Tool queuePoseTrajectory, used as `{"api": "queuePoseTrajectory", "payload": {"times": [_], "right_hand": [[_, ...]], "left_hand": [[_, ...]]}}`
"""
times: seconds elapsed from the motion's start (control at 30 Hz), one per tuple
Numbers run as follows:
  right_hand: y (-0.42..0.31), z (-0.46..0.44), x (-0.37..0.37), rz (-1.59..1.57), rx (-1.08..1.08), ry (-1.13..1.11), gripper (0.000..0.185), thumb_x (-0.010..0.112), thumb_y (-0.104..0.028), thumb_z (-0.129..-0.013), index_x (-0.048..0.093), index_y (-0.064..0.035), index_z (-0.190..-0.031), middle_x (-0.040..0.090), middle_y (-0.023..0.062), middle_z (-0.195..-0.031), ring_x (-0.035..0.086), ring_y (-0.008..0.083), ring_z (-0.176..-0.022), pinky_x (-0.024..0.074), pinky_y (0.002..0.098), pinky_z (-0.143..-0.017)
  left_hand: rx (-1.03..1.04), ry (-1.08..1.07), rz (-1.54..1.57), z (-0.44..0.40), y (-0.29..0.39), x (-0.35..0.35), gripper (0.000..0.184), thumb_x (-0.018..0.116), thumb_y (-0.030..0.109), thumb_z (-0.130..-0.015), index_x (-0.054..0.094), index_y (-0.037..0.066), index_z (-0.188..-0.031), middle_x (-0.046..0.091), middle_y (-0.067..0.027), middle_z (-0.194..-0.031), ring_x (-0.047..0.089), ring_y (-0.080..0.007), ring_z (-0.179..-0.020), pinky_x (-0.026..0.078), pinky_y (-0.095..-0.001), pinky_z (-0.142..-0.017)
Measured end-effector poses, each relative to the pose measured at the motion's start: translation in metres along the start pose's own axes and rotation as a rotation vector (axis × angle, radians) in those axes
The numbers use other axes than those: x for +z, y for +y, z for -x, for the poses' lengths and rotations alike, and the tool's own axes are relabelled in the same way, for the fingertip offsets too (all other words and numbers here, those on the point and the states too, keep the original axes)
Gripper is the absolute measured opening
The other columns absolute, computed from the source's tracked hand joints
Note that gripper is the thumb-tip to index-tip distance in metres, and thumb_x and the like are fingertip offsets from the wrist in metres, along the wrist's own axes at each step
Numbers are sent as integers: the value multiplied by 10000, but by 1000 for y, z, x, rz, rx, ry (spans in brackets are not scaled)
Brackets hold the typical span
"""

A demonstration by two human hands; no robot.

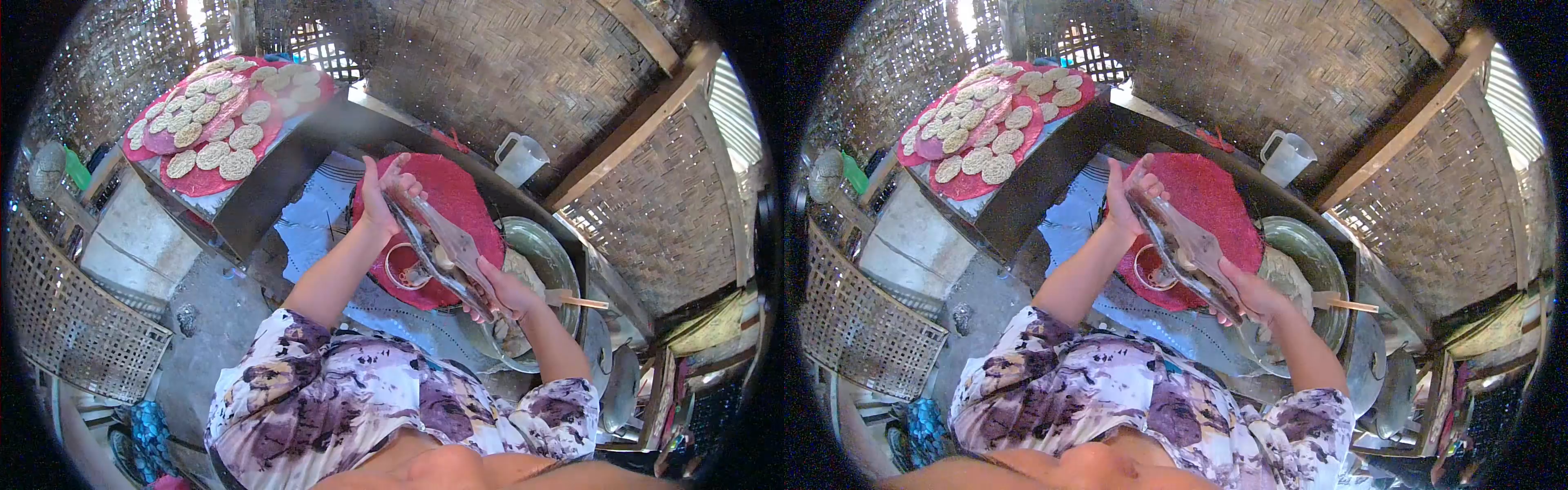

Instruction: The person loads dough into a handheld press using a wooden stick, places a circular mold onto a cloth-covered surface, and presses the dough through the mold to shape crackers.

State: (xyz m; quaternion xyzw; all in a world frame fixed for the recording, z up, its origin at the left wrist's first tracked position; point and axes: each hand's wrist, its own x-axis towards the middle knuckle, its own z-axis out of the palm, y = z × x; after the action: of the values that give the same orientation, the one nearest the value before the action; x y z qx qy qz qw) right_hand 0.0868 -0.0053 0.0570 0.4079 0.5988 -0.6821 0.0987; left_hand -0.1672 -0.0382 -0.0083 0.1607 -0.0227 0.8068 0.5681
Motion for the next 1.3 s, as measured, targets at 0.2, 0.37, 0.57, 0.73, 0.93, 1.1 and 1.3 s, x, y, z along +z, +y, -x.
{"api": "queuePoseTrajectory", "payload": {"times": [0.2, 0.37, 0.57, 0.73, 0.93, 1.1, 1.3], "right_hand": [[-4, -20, 11, 18, -66, 12, 611, 285, -560, -888, 570, -20, -910, 581, 94, -643, 546, 164, -468, 461, 283, -416], [-13, -29, 15, 82, -138, 87, 546, 323, -515, -898, 573, -30, -900, 568, 74, -621, 520, 143, -446, 427, 271, -390], [-13, -30, 5, 249, -184, 235, 513, 362, -510, -886, 564, -38, -871, 557, 53, -608, 509, 127, -439, 405, 258, -376], [-15, -10, 0, 374, -161, 301, 522, 379, -523, -873, 558, -33, -855, 551, 52, -593, 491, 117, -417, 388, 260, -366], [-8, 7, 12, 337, -77, 318, 509, 407, -512, -869, 554, -25, -844, 534, 54, -562, 475, 116, -398, 375, 264, -356], [7, -7, 26, 268, -152, 293, 493, 422, -492, -871, 560, -19, -847, 526, 55, -547, 469, 116, -389, 374, 267, -352], [-1, -12, 32, 350, -292, 392, 459, 456, -456, -869, 541, -18, -760, 508, 49, -521, 456, 116, -373, 357, 269, -344]], "left_hand": [[-10, -2, -46, -8, 25, 2, 672, 329, 718, -768, 525, 127, -1020, 414, 13, -533, 470, -167, -558, 426, -369, -643], [-11, -11, -63, -21, 36, 0, 669, 305, 720, -775, 524, 122, -980, 394, 3, -506, 463, -178, -530, 414, -374, -620], [5, -90, -21, -30, 26, -8, 629, 329, 653, -819, 574, 99, -987, 408, 17, -483, 438, -146, -476, 433, -331, -576], [-6, -5, 37, -26, 7, -14, 597, 340, 650, -818, 584, 112, -905, 352, 37, -452, 391, -126, -445, 407, -313, -542], [-39, 153, 40, -2, 0, -7, 564, 355, 661, -806, 558, 136, -792, 321, 47, -425, 356, -112, -388, 355, -286, -478], [-29, 209, 0, 7, 15, -1, 584, 314, 676, -808, 533, 136, -768, 306, 42, -405, 335, -116, -360, 338, -287, -447], [-15, 208, -31, -4, 23, 7, 605, 261, 697, -807, 494, 145, -723, 282, 40, -388, 308, -120, -338, 316, -292, -423]]}}
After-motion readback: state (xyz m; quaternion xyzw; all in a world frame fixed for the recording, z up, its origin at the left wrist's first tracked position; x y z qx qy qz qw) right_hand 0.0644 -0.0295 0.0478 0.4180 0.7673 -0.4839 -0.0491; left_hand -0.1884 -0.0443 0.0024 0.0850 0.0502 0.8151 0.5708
